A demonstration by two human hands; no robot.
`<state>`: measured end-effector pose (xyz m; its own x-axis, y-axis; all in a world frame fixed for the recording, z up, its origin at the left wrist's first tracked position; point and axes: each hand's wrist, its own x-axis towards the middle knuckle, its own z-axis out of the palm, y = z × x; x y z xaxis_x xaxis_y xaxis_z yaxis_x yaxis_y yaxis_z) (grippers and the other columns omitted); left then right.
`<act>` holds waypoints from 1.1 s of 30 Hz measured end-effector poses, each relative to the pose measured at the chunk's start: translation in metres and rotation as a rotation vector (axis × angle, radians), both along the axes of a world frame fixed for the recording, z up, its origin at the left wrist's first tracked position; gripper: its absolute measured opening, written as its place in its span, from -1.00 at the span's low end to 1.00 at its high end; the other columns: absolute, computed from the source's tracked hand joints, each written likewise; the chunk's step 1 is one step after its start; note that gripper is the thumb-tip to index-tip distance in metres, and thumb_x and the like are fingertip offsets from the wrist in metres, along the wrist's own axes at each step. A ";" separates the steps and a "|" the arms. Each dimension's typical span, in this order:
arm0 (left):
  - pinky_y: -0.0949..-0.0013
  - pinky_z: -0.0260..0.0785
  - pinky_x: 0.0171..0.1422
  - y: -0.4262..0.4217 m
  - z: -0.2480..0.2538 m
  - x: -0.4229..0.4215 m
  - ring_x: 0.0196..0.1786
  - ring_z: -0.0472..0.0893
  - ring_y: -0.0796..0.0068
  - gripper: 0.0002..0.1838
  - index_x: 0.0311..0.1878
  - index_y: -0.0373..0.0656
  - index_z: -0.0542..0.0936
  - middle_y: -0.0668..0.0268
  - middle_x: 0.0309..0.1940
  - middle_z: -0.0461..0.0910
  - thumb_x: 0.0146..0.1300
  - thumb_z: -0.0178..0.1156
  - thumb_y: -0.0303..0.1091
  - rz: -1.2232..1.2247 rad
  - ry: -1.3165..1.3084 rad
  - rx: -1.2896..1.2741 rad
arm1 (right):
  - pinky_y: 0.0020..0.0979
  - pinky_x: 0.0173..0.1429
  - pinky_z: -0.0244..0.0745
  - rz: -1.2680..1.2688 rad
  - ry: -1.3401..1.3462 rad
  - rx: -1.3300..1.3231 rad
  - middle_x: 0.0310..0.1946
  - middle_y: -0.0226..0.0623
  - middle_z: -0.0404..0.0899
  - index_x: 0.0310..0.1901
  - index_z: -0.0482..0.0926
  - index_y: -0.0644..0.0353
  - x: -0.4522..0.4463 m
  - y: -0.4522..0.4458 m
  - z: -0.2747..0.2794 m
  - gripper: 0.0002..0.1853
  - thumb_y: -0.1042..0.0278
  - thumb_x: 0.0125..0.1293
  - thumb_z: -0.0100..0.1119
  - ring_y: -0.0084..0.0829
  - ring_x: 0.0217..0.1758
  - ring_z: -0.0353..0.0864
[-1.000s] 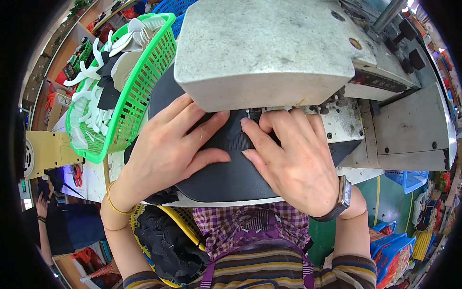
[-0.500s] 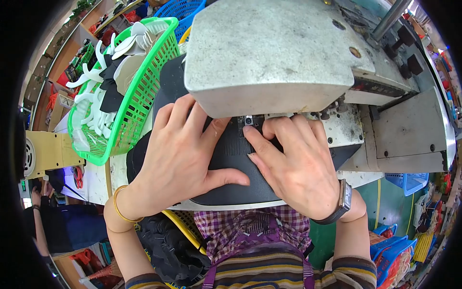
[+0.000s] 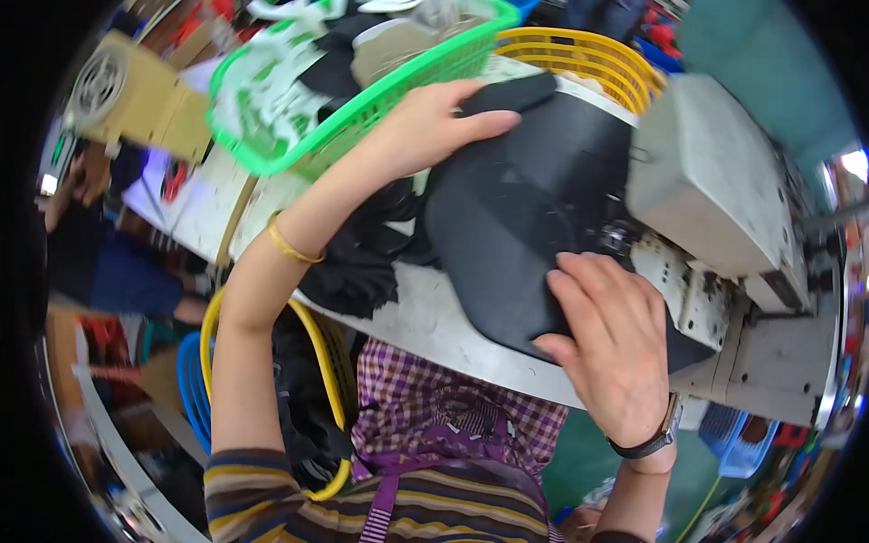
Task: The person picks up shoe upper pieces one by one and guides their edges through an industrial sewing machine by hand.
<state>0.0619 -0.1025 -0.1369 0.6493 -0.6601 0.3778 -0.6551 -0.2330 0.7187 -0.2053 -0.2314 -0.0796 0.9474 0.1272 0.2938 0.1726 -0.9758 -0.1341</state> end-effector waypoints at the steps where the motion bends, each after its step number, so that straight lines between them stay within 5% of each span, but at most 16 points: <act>1: 0.15 0.50 0.07 0.004 0.008 -0.006 -0.05 0.68 -0.10 -0.29 0.08 -0.40 0.62 -0.12 -0.11 0.69 0.23 0.35 0.17 0.052 -0.118 0.042 | -0.08 0.31 0.36 -0.011 -0.009 -0.009 0.24 -0.10 0.55 0.11 0.61 0.27 0.001 0.002 -0.002 -0.46 0.28 0.06 0.42 -0.05 0.29 0.52; 3: 0.12 0.50 0.04 0.024 0.011 -0.004 -0.09 0.66 -0.15 -0.41 0.06 -0.41 0.60 -0.14 -0.16 0.67 0.25 0.36 0.01 0.123 -0.138 0.012 | -0.08 0.24 0.47 0.087 -0.217 -0.006 0.20 -0.07 0.56 0.05 0.64 0.26 -0.010 0.012 -0.011 -0.54 0.46 0.05 0.43 0.06 0.23 0.54; 6: 0.07 0.49 0.00 0.088 -0.022 -0.008 -0.09 0.64 -0.11 -0.46 0.08 -0.39 0.58 -0.07 -0.22 0.67 0.19 0.42 -0.15 0.107 -0.159 0.095 | -0.14 0.14 0.54 0.421 0.046 0.336 -0.03 -0.13 0.63 -0.04 0.66 0.22 -0.014 0.041 -0.036 -0.64 0.56 0.06 0.40 -0.07 0.06 0.63; 7: 0.05 0.49 -0.01 0.109 -0.038 -0.012 -0.08 0.64 -0.06 -0.43 0.13 -0.36 0.56 -0.02 -0.24 0.68 0.16 0.44 -0.17 0.139 -0.237 0.273 | -0.16 0.07 0.58 0.442 0.191 0.379 -0.12 -0.16 0.65 -0.11 0.67 0.21 -0.001 0.049 -0.047 -0.71 0.60 0.09 0.38 -0.09 -0.01 0.65; 10: 0.08 0.51 -0.02 0.148 -0.058 -0.025 -0.04 0.65 0.08 -0.29 0.28 -0.28 0.49 0.11 -0.25 0.67 0.08 0.48 -0.21 0.349 -0.449 0.772 | -0.20 0.06 0.55 0.298 0.022 0.338 -0.20 -0.16 0.66 -0.13 0.65 0.26 0.064 0.040 -0.133 -0.82 0.56 0.21 0.33 -0.12 -0.06 0.63; 13: 0.14 0.53 -0.06 0.165 -0.076 -0.029 -0.05 0.65 0.11 -0.27 0.32 -0.27 0.46 0.14 -0.22 0.67 0.10 0.47 -0.21 0.418 -0.455 0.728 | -0.22 0.15 0.47 0.053 -0.207 0.251 -0.16 -0.21 0.66 -0.12 0.64 0.28 0.136 0.050 -0.153 -0.82 0.51 0.24 0.32 -0.13 -0.05 0.61; 17: 0.22 0.51 -0.21 0.162 -0.052 -0.044 -0.21 0.67 0.15 -0.38 0.22 -0.27 0.55 0.14 -0.18 0.67 0.13 0.47 -0.20 0.474 -0.555 0.489 | -0.23 0.18 0.45 0.018 0.041 0.172 -0.09 -0.18 0.62 -0.10 0.62 0.26 0.141 0.025 -0.160 -0.79 0.49 0.23 0.33 -0.15 0.00 0.59; 19: 0.18 0.55 -0.22 0.151 -0.030 -0.055 -0.29 0.70 0.07 -0.53 0.04 -0.29 0.65 0.09 -0.34 0.69 0.23 0.38 -0.09 0.266 -0.181 0.371 | -0.22 0.17 0.45 0.061 -0.004 0.260 -0.05 -0.18 0.60 -0.11 0.60 0.26 0.126 0.017 -0.159 -0.80 0.51 0.23 0.33 -0.18 0.02 0.58; 20: 0.15 0.57 -0.22 0.144 -0.022 -0.058 -0.33 0.72 0.03 -0.55 -0.05 -0.30 0.70 0.06 -0.42 0.70 0.28 0.34 -0.04 0.162 -0.002 0.309 | -0.18 0.27 0.44 -0.030 0.070 0.622 -0.01 -0.16 0.62 -0.19 0.55 0.27 0.118 0.018 -0.157 -0.84 0.55 0.22 0.31 -0.14 0.11 0.59; 21: 0.17 0.57 -0.25 0.137 -0.018 -0.061 -0.44 0.72 0.03 -0.37 -0.17 -0.34 0.74 -0.02 -0.51 0.69 0.40 0.16 0.19 -0.009 0.341 0.235 | -0.20 0.29 0.44 0.062 0.004 0.622 0.00 -0.16 0.63 -0.20 0.53 0.26 0.108 0.024 -0.145 -0.84 0.56 0.22 0.30 -0.10 0.15 0.59; 22: 0.27 0.56 -0.26 0.127 -0.032 -0.057 -0.42 0.72 0.16 -0.38 -0.01 -0.30 0.70 0.01 -0.27 0.70 0.43 0.14 0.19 -0.106 0.683 0.251 | -0.21 0.32 0.44 0.148 -0.055 0.623 0.00 -0.16 0.63 -0.21 0.51 0.26 0.095 0.033 -0.132 -0.84 0.57 0.22 0.30 -0.06 0.18 0.59; 24: 0.46 0.53 -0.26 0.104 -0.046 -0.063 -0.34 0.68 0.47 -0.40 0.35 -0.20 0.52 0.22 -0.12 0.71 0.48 0.16 0.09 -0.172 1.345 0.111 | -0.21 0.35 0.46 0.397 -0.105 0.582 0.04 -0.12 0.63 -0.21 0.49 0.23 0.070 0.044 -0.129 -0.82 0.56 0.22 0.30 0.02 0.28 0.56; 28: 0.64 0.38 -0.28 0.101 -0.032 -0.083 -0.33 0.48 0.80 -0.43 0.47 -0.15 0.38 0.59 -0.34 0.51 0.45 0.26 -0.31 -0.364 1.355 -0.040 | -0.19 0.20 0.58 0.787 -0.055 0.270 0.17 -0.10 0.60 -0.10 0.53 0.14 0.036 0.055 -0.101 -0.73 0.27 0.26 0.38 -0.04 0.36 0.54; 32: 0.62 0.42 -0.19 0.139 0.019 -0.105 -0.24 0.60 0.72 -0.39 0.39 -0.24 0.41 0.40 -0.25 0.66 0.27 0.34 -0.55 -0.376 1.012 -0.167 | -0.25 0.18 0.61 0.922 -0.185 0.276 0.27 -0.19 0.56 0.06 0.63 0.17 0.016 0.054 -0.060 -0.48 -0.15 0.36 0.21 -0.17 0.32 0.58; 33: 0.60 0.46 -0.15 0.149 0.039 -0.111 -0.20 0.65 0.65 -0.40 0.36 -0.29 0.43 0.30 -0.21 0.71 0.23 0.33 -0.61 -0.365 1.012 -0.172 | -0.24 0.03 0.62 0.845 -0.318 0.280 0.16 -0.17 0.61 0.03 0.65 0.13 0.007 0.049 -0.047 -0.60 0.00 0.35 0.30 -0.26 0.12 0.67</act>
